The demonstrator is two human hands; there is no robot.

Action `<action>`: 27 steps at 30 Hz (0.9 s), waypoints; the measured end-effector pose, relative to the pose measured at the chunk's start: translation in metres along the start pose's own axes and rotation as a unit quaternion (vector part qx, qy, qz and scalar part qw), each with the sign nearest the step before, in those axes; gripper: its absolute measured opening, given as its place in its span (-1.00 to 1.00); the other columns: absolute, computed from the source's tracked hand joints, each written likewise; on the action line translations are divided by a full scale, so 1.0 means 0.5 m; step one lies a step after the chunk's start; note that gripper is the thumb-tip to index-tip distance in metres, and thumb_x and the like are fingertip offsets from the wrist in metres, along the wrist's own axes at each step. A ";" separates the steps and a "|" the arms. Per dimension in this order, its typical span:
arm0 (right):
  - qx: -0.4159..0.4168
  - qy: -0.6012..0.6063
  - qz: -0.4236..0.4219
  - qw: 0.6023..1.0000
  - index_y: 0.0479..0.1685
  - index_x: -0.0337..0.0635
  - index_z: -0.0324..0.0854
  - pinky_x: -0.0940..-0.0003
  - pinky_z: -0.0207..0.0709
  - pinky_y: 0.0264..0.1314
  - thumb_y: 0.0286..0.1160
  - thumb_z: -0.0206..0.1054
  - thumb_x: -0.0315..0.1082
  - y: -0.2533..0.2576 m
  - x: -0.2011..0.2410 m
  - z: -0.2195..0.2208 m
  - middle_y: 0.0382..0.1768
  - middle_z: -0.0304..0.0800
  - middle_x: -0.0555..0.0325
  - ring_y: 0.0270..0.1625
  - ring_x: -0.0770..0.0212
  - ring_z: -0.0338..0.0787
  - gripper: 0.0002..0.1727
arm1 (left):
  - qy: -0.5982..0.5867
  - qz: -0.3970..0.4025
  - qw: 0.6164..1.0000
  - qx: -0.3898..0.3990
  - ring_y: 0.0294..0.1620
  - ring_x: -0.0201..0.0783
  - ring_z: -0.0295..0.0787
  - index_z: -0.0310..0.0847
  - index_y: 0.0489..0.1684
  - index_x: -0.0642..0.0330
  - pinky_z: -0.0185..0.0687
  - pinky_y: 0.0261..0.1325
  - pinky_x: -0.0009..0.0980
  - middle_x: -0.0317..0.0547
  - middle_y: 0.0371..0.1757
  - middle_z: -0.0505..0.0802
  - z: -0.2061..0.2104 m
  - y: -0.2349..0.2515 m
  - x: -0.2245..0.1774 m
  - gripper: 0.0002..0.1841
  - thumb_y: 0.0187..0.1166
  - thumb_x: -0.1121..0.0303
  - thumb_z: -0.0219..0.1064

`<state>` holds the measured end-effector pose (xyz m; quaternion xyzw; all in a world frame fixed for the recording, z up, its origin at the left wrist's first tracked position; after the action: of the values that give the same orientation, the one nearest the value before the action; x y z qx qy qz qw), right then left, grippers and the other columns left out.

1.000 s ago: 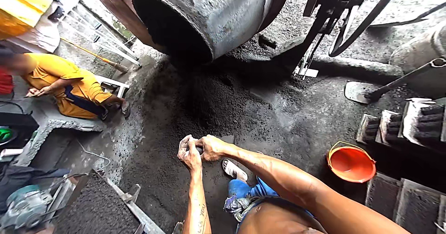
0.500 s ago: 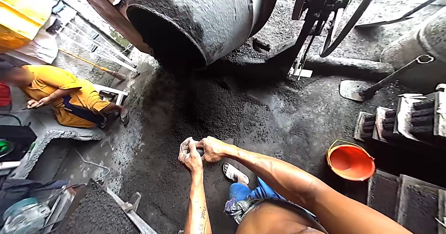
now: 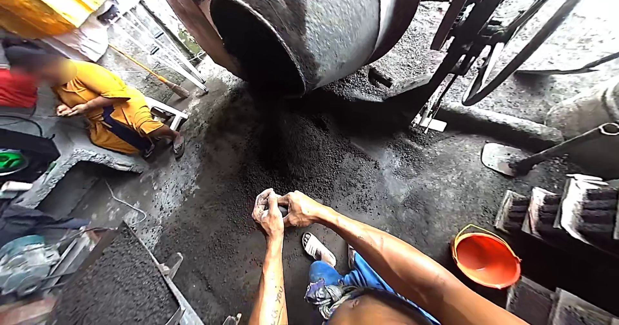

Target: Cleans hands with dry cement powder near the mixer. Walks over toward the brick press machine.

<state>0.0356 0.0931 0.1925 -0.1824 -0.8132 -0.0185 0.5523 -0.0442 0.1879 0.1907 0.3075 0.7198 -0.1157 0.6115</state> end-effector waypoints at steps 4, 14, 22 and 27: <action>0.000 -0.005 0.003 1.000 0.01 0.02 0.78 -0.12 0.64 0.02 0.20 0.57 0.08 0.001 0.003 0.008 -0.16 0.86 0.14 -0.07 0.11 0.82 -0.54 | -0.008 0.000 1.000 -0.003 -0.37 -0.39 0.82 0.76 -0.05 0.39 0.80 -0.20 -0.44 -0.16 -0.38 0.87 -0.008 -0.002 0.006 -0.77 0.60 0.42 0.23; -0.018 -0.010 0.016 1.000 0.07 0.09 0.81 -0.09 0.70 0.12 0.21 0.57 0.07 -0.014 0.010 0.014 -0.11 0.91 0.21 -0.02 0.19 0.86 -0.55 | -0.063 0.027 0.998 -0.001 -0.25 -0.31 0.83 0.75 -0.10 0.47 0.82 -0.02 -0.32 -0.04 -0.23 0.88 -0.010 -0.011 -0.007 -0.79 0.57 0.51 0.22; -0.038 0.034 -0.014 0.999 -0.02 0.08 0.85 0.17 0.86 -0.06 0.16 0.65 -0.11 -0.015 0.026 0.055 -0.25 0.93 0.37 -0.24 0.39 0.89 -0.64 | -0.043 -0.017 0.999 -0.029 -0.09 -0.30 0.86 0.81 -0.09 0.31 0.81 0.12 -0.23 -0.07 -0.09 0.92 -0.044 -0.031 0.011 -0.79 0.57 0.38 0.30; -0.042 0.005 -0.060 0.997 -0.09 -0.17 0.81 0.16 0.81 -0.24 0.03 0.58 -0.28 -0.032 0.056 0.102 -0.35 0.88 0.21 -0.37 0.35 0.84 -0.63 | -0.045 -0.033 0.998 -0.027 -0.05 -0.21 0.86 0.78 -0.02 0.36 0.78 0.17 -0.16 0.02 -0.06 0.90 -0.099 -0.061 -0.003 -0.78 0.60 0.39 0.32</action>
<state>-0.0239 0.0976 0.2006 -0.1564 -0.8186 -0.0871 0.5457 -0.1019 0.1904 0.1971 0.2613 0.7041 -0.1302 0.6473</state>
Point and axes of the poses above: each hand's wrist, its own y-axis towards the middle knuckle, its own z-axis out of the palm, x = y × z, the point moved 4 cm from there along y, towards the middle knuckle
